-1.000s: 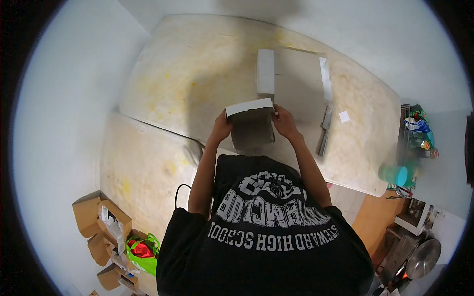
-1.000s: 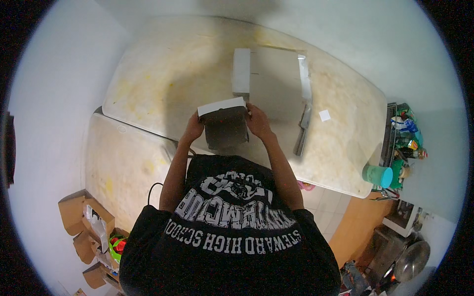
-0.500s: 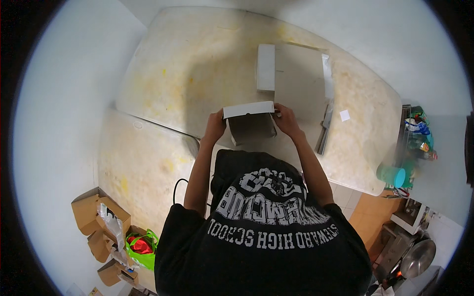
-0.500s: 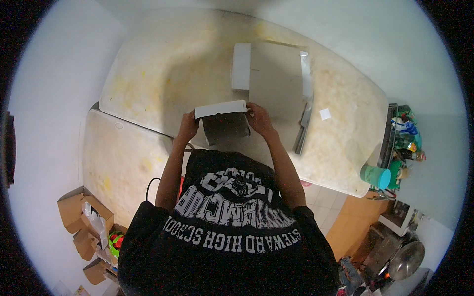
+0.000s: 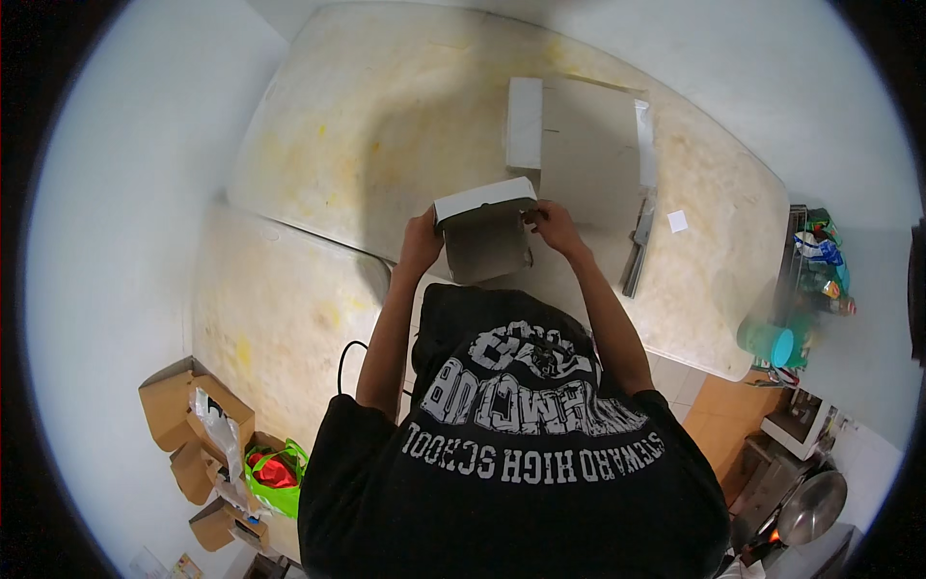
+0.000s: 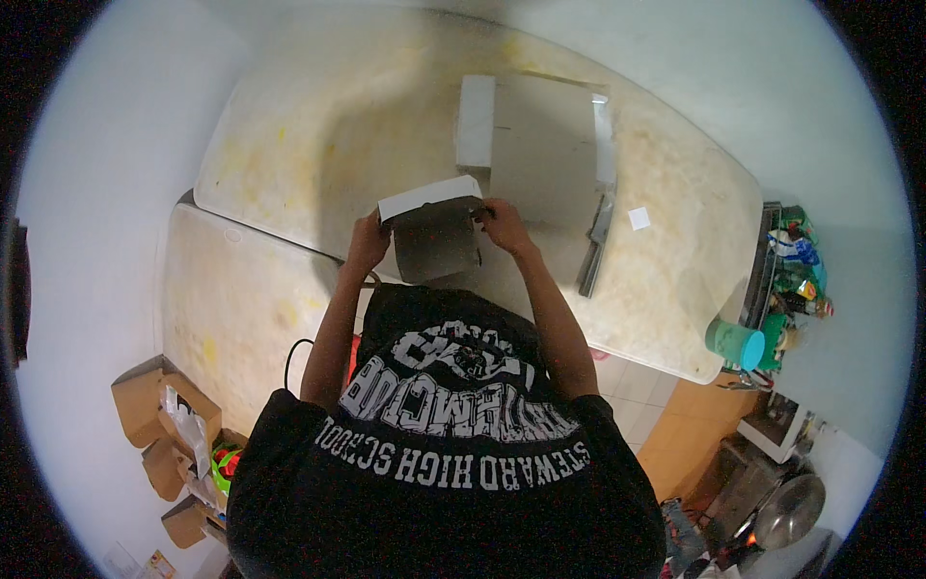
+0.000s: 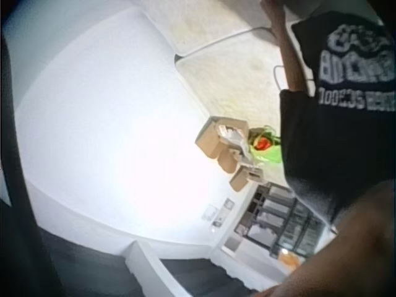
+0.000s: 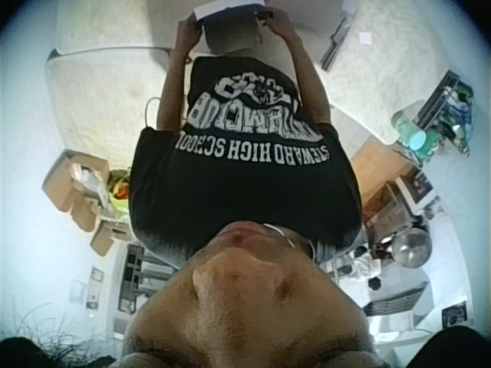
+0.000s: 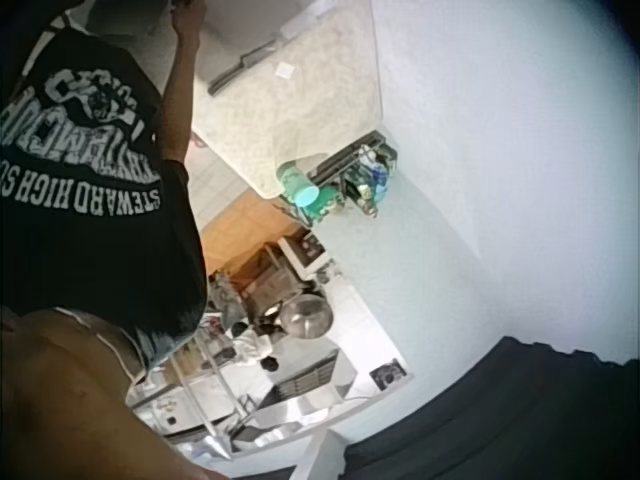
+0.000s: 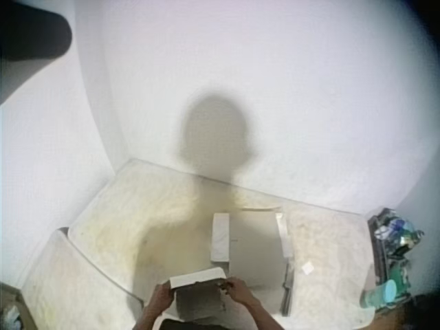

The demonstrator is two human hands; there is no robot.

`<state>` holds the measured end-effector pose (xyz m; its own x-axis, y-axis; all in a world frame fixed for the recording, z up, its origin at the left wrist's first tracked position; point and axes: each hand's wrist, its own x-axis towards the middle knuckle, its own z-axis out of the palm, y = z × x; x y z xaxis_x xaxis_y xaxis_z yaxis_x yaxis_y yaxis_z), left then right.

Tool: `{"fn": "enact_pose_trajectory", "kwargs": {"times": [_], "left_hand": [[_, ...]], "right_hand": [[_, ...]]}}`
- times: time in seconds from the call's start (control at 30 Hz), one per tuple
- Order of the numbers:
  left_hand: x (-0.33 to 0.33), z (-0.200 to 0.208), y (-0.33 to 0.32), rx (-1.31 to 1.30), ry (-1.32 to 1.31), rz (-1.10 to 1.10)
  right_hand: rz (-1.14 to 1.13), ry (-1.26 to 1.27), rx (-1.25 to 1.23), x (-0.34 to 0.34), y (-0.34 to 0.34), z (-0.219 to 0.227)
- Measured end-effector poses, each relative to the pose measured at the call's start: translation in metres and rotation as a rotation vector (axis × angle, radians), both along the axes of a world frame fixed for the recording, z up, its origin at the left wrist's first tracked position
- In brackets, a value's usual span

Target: The person assembles a white cardboard box by folding the panels and tabs into place by hand on a table.

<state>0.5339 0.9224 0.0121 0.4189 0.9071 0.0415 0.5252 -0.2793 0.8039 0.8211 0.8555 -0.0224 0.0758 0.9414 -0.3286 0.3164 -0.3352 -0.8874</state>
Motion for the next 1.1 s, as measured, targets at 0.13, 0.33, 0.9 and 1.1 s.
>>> {"fn": "enact_pose_trajectory", "kwargs": {"times": [0.13, 0.33, 0.9, 1.1], "left_hand": [[-0.002, -0.001, -0.001, -0.002, 0.050, -0.008], [-0.004, 0.000, -0.004, -0.030, 0.065, -0.036], [-0.028, -0.045, -0.054, 0.189, 0.356, -0.169], [-0.029, -0.024, -0.056, 0.150, 0.549, -0.166]], "right_hand": [[-0.031, -0.104, 0.073, -0.004, -0.005, -0.008], [-0.053, -0.206, 0.194, -0.007, -0.014, -0.021], [0.169, -0.626, 0.403, -0.020, -0.041, -0.014], [0.321, -0.467, 0.345, 0.000, -0.044, -0.022]]}}
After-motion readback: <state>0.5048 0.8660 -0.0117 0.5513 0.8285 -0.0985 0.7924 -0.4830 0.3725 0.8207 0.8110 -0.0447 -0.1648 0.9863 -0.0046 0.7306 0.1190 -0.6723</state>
